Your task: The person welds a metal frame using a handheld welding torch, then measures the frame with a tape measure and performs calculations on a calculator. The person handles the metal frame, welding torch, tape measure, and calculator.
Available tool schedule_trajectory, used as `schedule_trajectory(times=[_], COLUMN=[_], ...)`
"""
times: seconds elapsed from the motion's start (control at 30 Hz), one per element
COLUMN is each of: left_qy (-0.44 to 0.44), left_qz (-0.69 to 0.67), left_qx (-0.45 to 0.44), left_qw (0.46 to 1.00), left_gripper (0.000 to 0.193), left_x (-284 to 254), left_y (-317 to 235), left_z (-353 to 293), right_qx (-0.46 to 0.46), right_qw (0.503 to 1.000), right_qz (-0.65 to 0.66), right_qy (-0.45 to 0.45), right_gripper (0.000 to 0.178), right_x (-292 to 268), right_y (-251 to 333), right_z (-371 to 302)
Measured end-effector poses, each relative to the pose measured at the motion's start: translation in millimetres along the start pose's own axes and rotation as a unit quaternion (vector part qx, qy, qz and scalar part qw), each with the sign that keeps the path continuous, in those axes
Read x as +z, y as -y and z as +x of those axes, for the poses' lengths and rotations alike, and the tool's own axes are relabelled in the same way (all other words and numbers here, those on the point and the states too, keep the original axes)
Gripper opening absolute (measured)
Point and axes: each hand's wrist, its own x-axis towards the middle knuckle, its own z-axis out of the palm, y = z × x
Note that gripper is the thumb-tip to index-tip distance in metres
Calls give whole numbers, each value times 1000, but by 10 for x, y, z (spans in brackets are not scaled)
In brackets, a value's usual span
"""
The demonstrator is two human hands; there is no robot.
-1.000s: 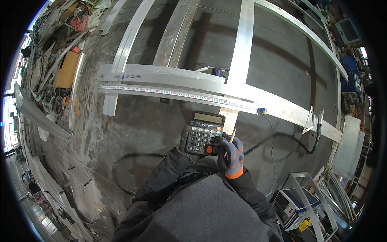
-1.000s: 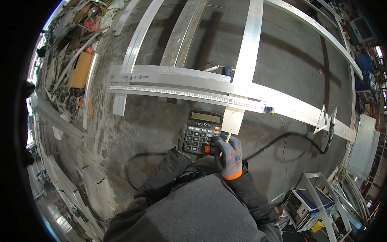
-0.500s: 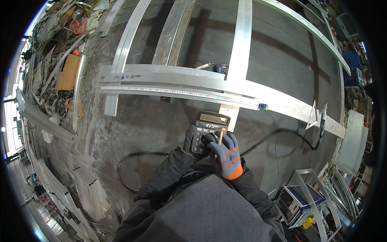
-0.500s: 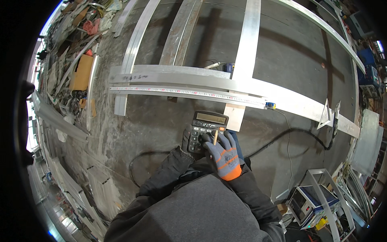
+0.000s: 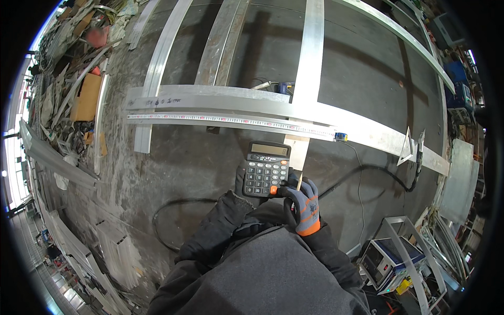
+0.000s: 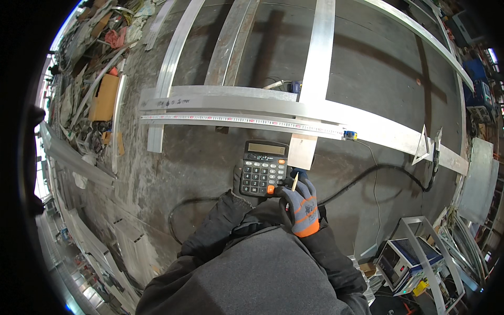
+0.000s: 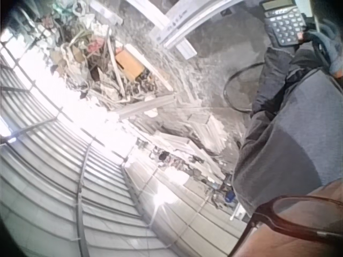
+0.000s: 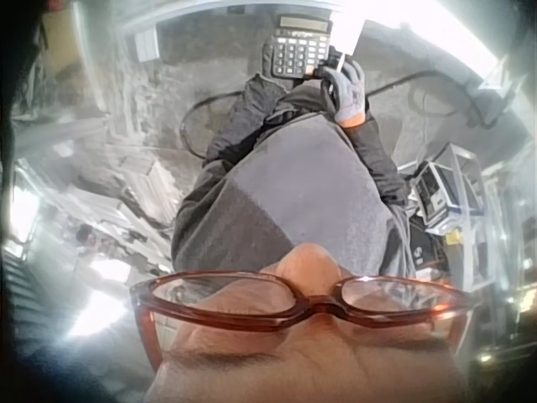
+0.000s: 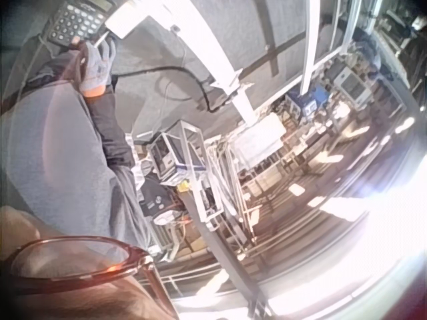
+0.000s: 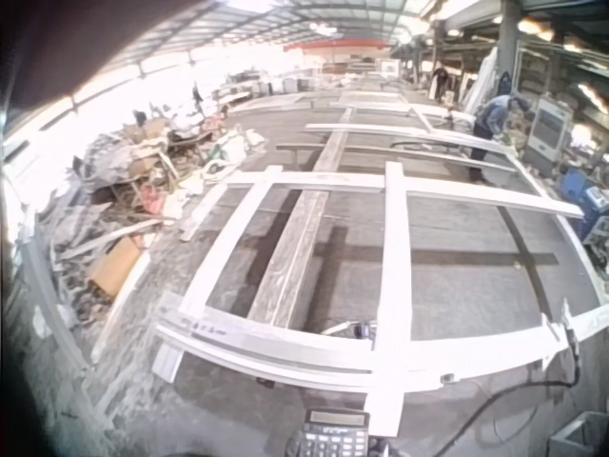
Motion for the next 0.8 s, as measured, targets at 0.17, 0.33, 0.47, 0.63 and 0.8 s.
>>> schedule_trajectory(times=[0.17,0.33,0.47,0.63,0.8], left_qy=[-30,-38,-8,-44,-33], left_qz=[14,26,-8,61,71], left_qx=[-50,-71,-78,-67,-64], left_qw=[998,996,997,995,995], left_gripper=[82,91,103,102,100], left_x=[-8,-112,-213,-278,-314], left_y=[-39,-75,-71,-87,-89], left_z=[-28,-34,-63,-125,-121], right_qx=[73,103,128,117,124], right_qw=[994,988,987,990,988], right_qz=[60,64,74,60,73], right_qy=[-61,-100,-67,-47,-52], right_gripper=[37,34,32,31,31], right_x=[-9,41,84,133,139], right_y=[16,16,-3,-37,-47], right_z=[69,95,72,55,63])
